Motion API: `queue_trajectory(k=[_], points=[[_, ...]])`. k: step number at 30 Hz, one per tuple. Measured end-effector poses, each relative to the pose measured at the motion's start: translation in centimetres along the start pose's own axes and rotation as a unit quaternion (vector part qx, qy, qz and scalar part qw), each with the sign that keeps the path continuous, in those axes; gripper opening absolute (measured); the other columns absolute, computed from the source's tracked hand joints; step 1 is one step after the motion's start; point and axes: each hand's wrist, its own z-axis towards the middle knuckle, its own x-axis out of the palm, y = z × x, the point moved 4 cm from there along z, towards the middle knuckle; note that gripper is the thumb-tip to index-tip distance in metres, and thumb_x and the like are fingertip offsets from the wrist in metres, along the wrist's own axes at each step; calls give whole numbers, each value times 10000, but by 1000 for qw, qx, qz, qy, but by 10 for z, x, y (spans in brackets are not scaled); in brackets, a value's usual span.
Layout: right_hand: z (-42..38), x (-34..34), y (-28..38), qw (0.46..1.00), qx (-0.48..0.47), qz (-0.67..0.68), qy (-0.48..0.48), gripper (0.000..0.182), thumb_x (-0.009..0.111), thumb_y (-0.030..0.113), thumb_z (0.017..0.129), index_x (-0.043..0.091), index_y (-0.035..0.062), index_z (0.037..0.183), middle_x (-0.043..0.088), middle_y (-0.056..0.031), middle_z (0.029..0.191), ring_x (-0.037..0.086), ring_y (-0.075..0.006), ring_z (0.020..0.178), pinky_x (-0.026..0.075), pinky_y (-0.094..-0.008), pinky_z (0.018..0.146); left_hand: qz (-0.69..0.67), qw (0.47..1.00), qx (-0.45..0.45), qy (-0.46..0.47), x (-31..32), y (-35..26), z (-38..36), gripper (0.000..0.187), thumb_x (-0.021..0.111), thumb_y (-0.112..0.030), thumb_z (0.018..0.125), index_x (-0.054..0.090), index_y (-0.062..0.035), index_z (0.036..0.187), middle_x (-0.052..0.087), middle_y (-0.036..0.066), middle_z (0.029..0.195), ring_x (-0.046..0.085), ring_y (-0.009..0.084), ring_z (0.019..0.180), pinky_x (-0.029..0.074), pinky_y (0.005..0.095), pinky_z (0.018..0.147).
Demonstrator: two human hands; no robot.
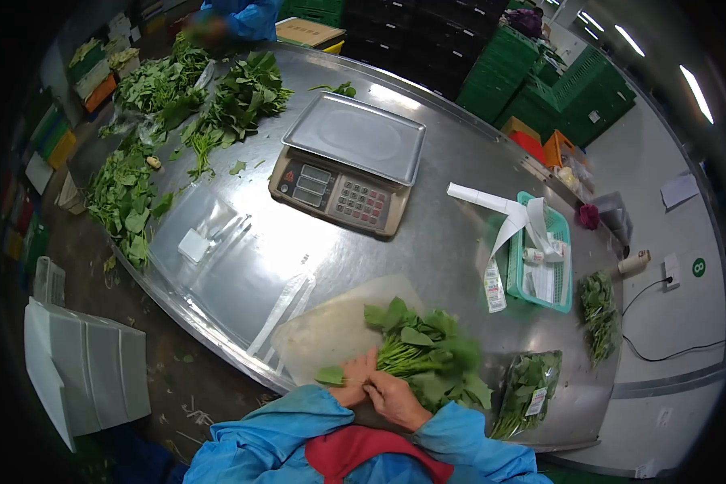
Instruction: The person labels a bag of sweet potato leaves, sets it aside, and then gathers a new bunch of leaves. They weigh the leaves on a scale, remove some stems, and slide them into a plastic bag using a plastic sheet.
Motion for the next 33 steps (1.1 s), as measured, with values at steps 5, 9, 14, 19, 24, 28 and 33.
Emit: queue_trajectory(k=[5, 9, 14, 19, 24, 28, 33], points=[[-1, 25, 9, 876, 171, 432, 126, 69, 509, 77, 881, 520, 12, 901, 585, -57, 706, 584, -140, 653, 471, -270, 604, -138, 989, 56, -19, 30, 21, -14, 653, 525, -304, 789, 300, -20, 1332, 547, 225, 989, 534, 376, 915, 413, 457, 781], [31, 7, 73, 886, 104, 388, 230, 159, 512, 149, 889, 517, -5, 931, 609, -111, 794, 586, -152, 717, 466, -267, 689, -95, 995, 36, 1, 32, 17, -13, 648, 550, -259, 754, 322, -26, 1315, 550, 225, 971, 544, 369, 891, 424, 474, 761], [98, 30, 95, 938, -155, 121, 287, 405, 583, 287, 816, 535, 3, 1101, 588, -179, 1039, 549, -298, 990, 412, -363, 867, -78, 985, 106, -113, 48, 19, -12, 648, 581, -204, 711, 351, -34, 1293, 555, 225, 949, 557, 361, 860, 437, 495, 735], [186, 1, -67, 885, -143, -429, 111, 455, 625, 319, 751, 526, 57, 1109, 576, -175, 1027, 518, -345, 1010, 354, -468, 889, 70, 997, 14, 6, -22, -28, -15, 863, 626, -172, 630, 223, 18, 1369, 549, 151, 876, 567, 304, 689, 450, 400, 600], [162, -46, -35, 832, -18, -413, 370, 380, 598, 350, 781, 572, 79, 1046, 583, -157, 1030, 548, -346, 948, 424, -430, 820, 68, 997, 34, 31, -44, -29, -27, 973, 705, -190, 595, 179, -15, 1394, 537, 165, 1009, 554, 322, 935, 424, 443, 823], [104, -83, -32, 837, 1, -396, 378, 376, 569, 374, 805, 578, 60, 1010, 576, -175, 1027, 539, -359, 940, 436, -423, 802, 43, 990, 134, 16, -71, -53, -44, 937, 747, -296, 653, 213, -85, 1393, 461, 144, 1243, 424, 335, 1154, 324, 468, 931], [71, -91, -41, 917, -78, -189, 342, 445, 538, 431, 840, 552, 4, 966, 562, -205, 985, 540, -368, 938, 433, -423, 793, -299, 927, 121, 192, -83, -39, -78, 438, 676, -249, 754, 560, -74, 1138, 603, 122, 984, 586, 267, 918, 453, 365, 772]])
